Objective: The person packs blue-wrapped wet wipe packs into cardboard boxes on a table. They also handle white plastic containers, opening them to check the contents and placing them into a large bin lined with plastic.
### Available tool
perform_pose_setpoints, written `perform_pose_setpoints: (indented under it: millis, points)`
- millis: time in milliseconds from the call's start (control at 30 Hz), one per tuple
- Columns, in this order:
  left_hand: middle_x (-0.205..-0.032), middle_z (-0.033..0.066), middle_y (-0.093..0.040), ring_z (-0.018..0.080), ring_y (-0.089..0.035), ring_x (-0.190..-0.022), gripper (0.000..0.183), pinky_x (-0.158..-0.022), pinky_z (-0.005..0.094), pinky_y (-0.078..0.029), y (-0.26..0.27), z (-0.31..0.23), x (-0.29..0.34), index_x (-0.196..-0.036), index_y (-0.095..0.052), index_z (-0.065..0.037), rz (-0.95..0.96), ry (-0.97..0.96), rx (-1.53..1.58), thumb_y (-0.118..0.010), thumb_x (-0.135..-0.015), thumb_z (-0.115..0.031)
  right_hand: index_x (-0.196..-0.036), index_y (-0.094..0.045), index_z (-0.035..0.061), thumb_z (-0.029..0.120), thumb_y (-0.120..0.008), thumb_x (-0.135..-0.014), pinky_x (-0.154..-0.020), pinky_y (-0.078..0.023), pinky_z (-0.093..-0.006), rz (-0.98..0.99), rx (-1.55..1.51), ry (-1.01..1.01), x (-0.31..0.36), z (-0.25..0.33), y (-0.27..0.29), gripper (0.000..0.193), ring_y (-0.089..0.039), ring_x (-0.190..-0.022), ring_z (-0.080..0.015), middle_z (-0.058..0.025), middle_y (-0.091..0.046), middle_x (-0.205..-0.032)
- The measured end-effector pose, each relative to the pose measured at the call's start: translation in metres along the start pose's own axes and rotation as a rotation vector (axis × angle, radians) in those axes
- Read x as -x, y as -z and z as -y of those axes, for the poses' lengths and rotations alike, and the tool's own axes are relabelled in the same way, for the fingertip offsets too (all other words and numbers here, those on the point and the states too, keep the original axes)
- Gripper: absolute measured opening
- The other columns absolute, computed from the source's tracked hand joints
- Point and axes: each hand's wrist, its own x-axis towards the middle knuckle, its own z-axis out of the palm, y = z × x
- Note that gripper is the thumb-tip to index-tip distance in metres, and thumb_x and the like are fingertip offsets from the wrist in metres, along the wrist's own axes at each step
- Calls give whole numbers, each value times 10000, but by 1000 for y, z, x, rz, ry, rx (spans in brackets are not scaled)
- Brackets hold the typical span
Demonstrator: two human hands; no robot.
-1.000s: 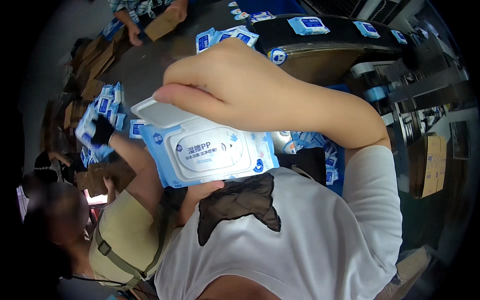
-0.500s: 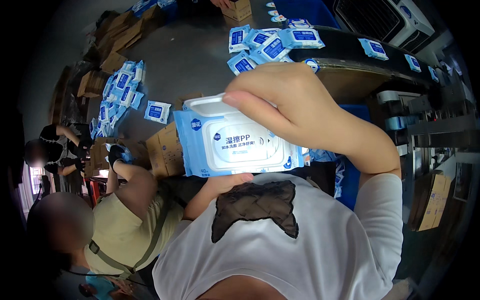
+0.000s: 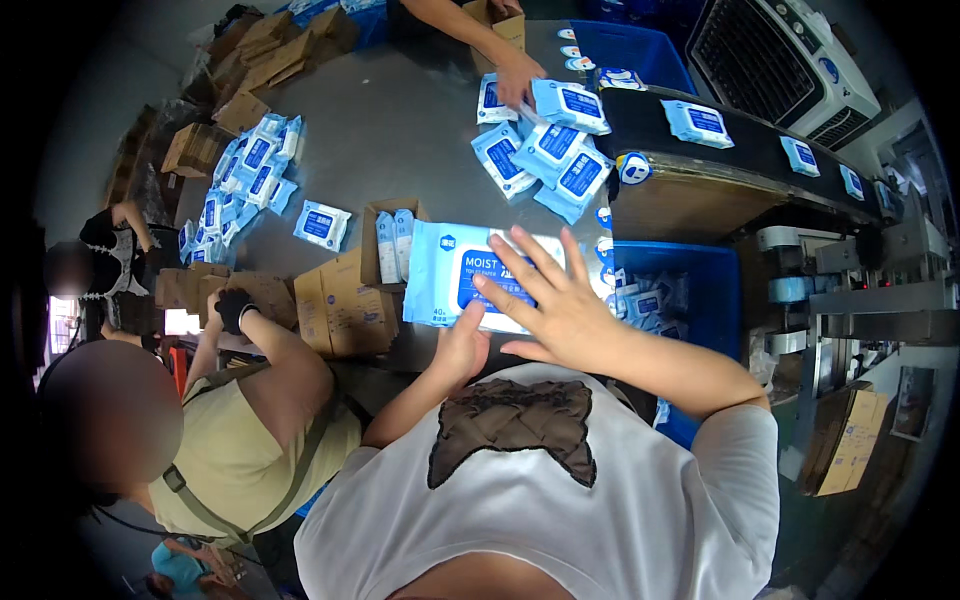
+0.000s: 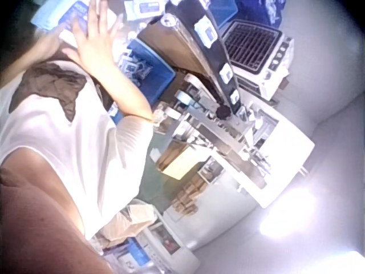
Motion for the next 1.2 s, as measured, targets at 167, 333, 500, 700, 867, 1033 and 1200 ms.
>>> perform_pose_setpoints:
  millis: [167,333,500,700,867,1033,1200]
  points:
    - [-1177,93,-565,199,-583,-1073,439,-857,353,-513,16,11,-3,-1287,-459,-42,-128,204,-137,-610,-893,-165,-1492,-242,189,456,-779,-685,-1055,-191,-644,97,-265,-121,13,-15,-44,1006,-178,-1403,-437,-238,-183,-1519]
    - [-1083,106,-610,200,-650,-934,547,-719,322,-563,27,9,-10,-1290,-457,-12,-66,469,-387,-661,-888,-322,-1517,-111,164,371,-809,-633,-1074,-285,-503,243,-704,-442,19,-32,-96,1145,-240,-1347,-487,-317,-250,-1435]
    - [-1207,229,-535,382,-469,-1168,515,-984,458,-385,88,-21,-47,-1186,-560,10,-290,-464,-1721,-699,-826,-331,-1519,-2,147,182,-719,-684,-1085,-255,-455,93,-1774,-1016,10,-53,-172,1101,-270,-1354,-344,-171,-272,-1466]
    - [-1198,214,-569,364,-586,-1043,558,-848,461,-483,126,-46,-85,-1323,-428,-29,-290,-77,-1930,-638,-847,-232,-1504,-118,97,163,-738,-657,-1057,-314,-415,-184,-1656,-1048,-50,-64,-222,1052,-340,-1317,-332,-187,-345,-1425]
    - [-950,175,-670,360,-649,-847,485,-755,464,-506,161,-37,-106,-1324,-433,-76,-373,174,-2032,-562,-870,-190,-1471,-258,196,298,-804,-551,-1028,-355,-446,-289,-516,-1108,-81,-122,-185,1075,-424,-1193,-394,-240,-408,-1313]
    - [-887,173,-682,362,-661,-811,500,-704,458,-524,175,-57,-151,-1337,-419,-90,-454,58,-2080,-552,-862,-174,-1446,-338,237,438,-776,-690,-1022,-240,-606,-528,-6,-1339,-63,-197,-190,896,-181,-1346,-415,-279,-165,-1476]
    - [-852,188,-681,366,-666,-808,569,-720,452,-531,204,-79,-197,-1386,-381,-92,-482,-13,-2114,-555,-848,-155,-1400,-456,157,466,-703,-778,-1095,-293,-431,-347,-353,-1035,-5,-237,-211,737,-307,-1338,-447,-314,-220,-1461]
